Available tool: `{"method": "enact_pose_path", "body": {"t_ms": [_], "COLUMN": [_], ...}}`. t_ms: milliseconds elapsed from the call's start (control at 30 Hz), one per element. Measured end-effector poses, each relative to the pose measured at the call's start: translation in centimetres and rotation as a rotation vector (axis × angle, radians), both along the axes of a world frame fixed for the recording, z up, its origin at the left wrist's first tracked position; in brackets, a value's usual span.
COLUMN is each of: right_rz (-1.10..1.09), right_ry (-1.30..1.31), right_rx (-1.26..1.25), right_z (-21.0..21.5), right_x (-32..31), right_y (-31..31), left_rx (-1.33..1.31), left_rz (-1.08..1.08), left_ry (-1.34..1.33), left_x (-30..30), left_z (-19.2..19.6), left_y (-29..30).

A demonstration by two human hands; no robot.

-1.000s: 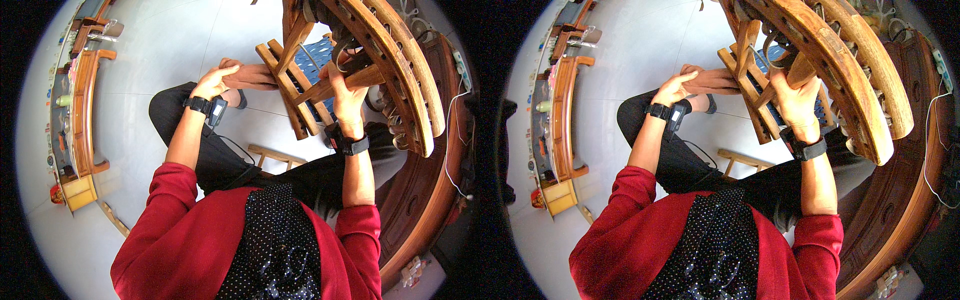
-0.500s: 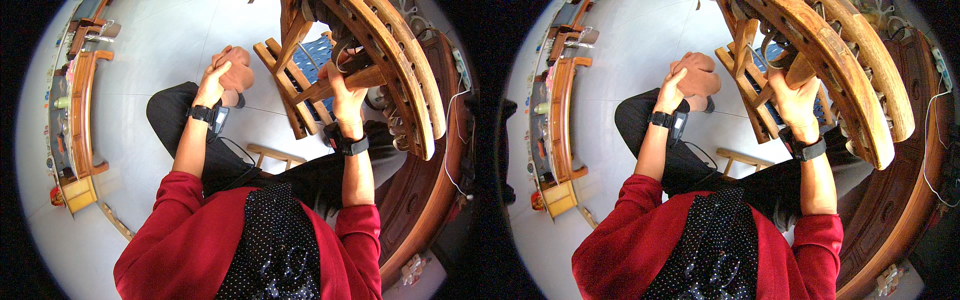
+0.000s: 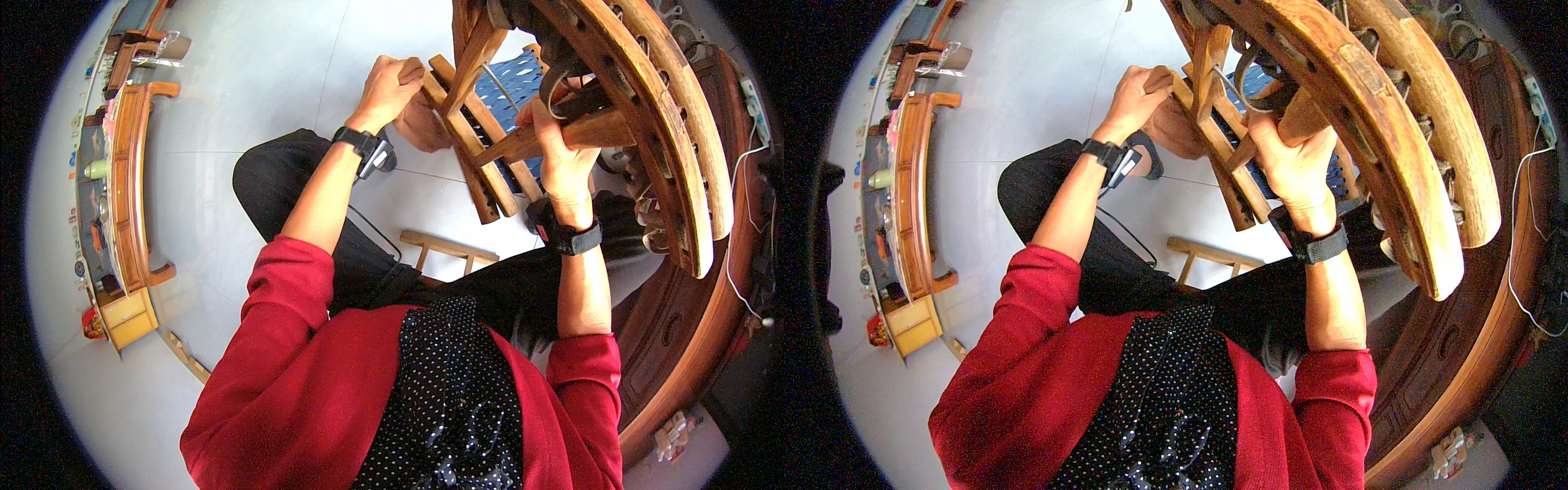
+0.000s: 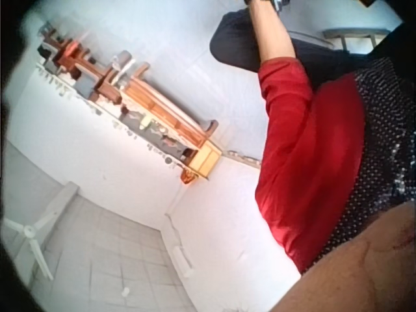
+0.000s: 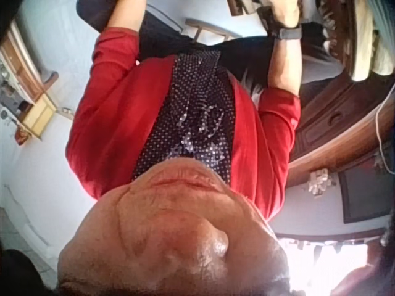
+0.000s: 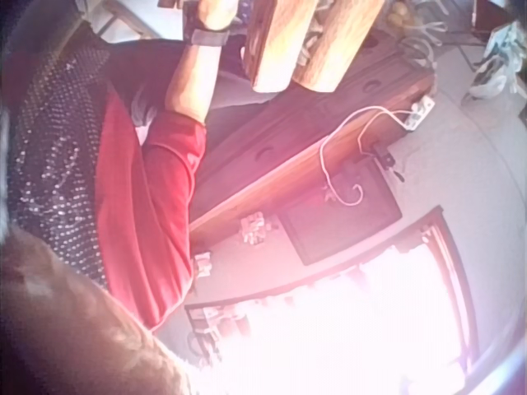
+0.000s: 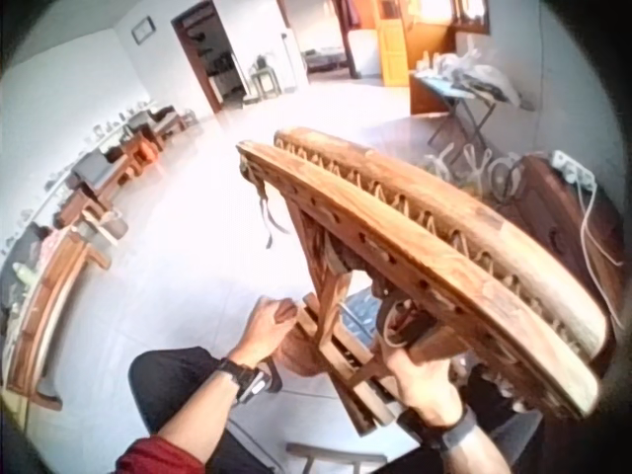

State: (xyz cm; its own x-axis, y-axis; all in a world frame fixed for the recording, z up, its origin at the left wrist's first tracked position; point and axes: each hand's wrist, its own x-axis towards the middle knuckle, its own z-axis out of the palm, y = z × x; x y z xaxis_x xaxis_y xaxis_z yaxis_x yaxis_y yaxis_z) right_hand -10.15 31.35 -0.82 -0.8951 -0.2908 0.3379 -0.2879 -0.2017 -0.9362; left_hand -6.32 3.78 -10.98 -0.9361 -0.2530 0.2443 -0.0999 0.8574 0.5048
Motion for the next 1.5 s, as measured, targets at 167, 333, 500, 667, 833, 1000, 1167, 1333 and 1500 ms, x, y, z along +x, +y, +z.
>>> {"method": "enact_pose_path", "body": {"t_ms": [167, 333, 500, 667, 833, 1000, 1167, 1333, 1500], "right_rz": [-0.026, -0.031, -0.011, -0.058, -0.074, -0.09, -0.084, -0.091, -0.069], "right_ry": [0.083, 0.141, -0.012, -0.009, 0.138, 0.152, 0.182, 0.108, 0.21], "right_rx": [0.083, 0.056, 0.001, 0.023, 0.068, 0.042, 0.111, 0.067, 0.133], "right_z": [-0.7, -1.3, -1.8, -2.3, -2.1, -2.1, -2.1, -2.0, -1.8], "right_x": [-0.2, -0.7, -0.6, -0.4, -0.7, -0.7, -0.4, -0.3, -0.2], "right_y": [0.3, 0.1, 0.3, 0.1, -0.1, -0.4, -0.3, -0.4, -0.4], "left_rx": [0.198, 0.118, 0.132, 0.122, 0.286, -0.006, 0.336, -0.104, 0.013], "left_rz": [0.141, 0.077, 0.032, -0.14, 0.01, -0.29, 0.071, -0.16, -0.171], "left_ry": [0.068, -0.131, -0.077, -0.179, -0.076, -0.116, -0.034, -0.31, -0.28], "left_x": [-1.7, -1.7, -0.8, -0.5, -1.1, -0.6, -1.2, -0.5, -0.6], "left_z": [-2.0, -2.1, -1.2, -0.6, -0.8, -1.9, -0.6, 0.8, 1.4], "left_y": [0.4, 0.1, 1.3, 3.2, 2.0, 1.4, 1.7, 3.3, 2.6]}}
